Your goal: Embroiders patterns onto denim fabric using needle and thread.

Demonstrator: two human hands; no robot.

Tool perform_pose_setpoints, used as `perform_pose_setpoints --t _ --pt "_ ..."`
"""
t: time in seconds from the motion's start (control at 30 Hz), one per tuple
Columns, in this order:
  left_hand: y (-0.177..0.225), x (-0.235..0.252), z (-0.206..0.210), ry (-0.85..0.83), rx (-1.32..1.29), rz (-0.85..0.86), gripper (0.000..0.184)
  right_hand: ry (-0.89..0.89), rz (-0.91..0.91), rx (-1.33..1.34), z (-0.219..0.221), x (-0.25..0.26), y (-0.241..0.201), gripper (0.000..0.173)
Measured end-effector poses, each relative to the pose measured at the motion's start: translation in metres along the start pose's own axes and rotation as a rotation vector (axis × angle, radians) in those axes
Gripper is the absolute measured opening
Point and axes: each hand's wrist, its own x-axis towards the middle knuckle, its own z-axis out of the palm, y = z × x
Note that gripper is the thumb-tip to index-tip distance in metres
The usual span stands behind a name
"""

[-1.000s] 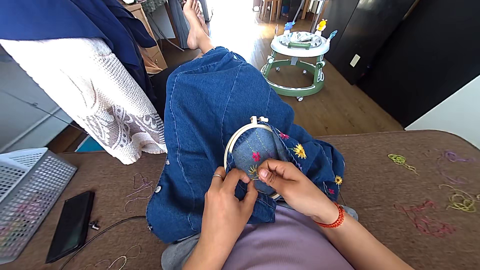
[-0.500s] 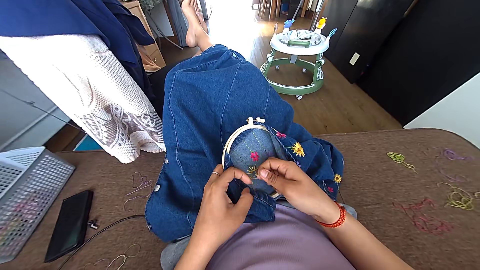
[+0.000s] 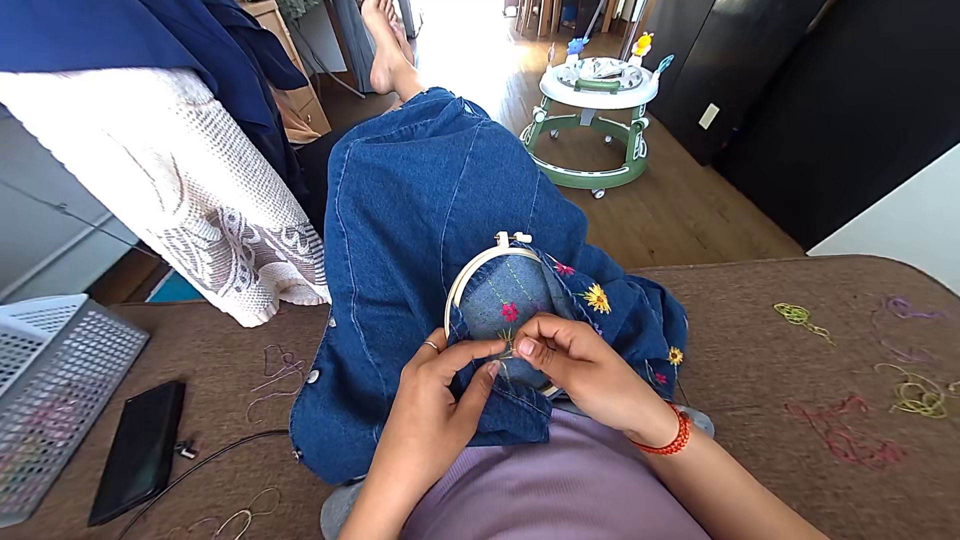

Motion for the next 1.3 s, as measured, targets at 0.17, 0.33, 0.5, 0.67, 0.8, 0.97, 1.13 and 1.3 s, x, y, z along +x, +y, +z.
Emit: perform_pose_setpoints --t 0.17,0.33,0.5,0.67,0.8,0.97,1.13,1.3 --pt "0.001 0.002 0.000 0.004 -0.001 -0.024 0.015 -0.009 -0.009 0.012 0.001 0.001 0.000 0.017" --pt "0.002 0.003 0.002 0.029 0.024 -0.015 0.012 -0.006 -0.018 -0.005 0.002 0.000 0.000 0.018" --pt "0.002 0.003 0.005 0.054 0.064 -0.001 0.010 -0.011 -0.026 -0.015 0.002 0.000 0.001 0.017" --pt "0.002 0.003 0.009 0.092 0.116 0.028 0.008 -0.004 -0.085 -0.027 0.004 -0.003 0.004 0.016" --pt "0.002 0.000 0.015 0.133 0.161 0.059 0.010 0.035 -0.182 -0.154 0.008 -0.012 0.013 0.021" --pt "0.002 -0.003 0.019 0.169 0.154 0.065 0.010 0.162 -0.138 -0.098 0.014 -0.017 0.018 0.020" --pt "0.002 -0.003 0.020 0.183 0.151 0.068 0.010 0.182 -0.039 -0.030 0.015 -0.011 0.015 0.011" --pt "0.001 -0.003 0.020 0.184 0.148 0.070 0.010 0.154 -0.031 0.049 0.012 -0.012 0.013 0.008"
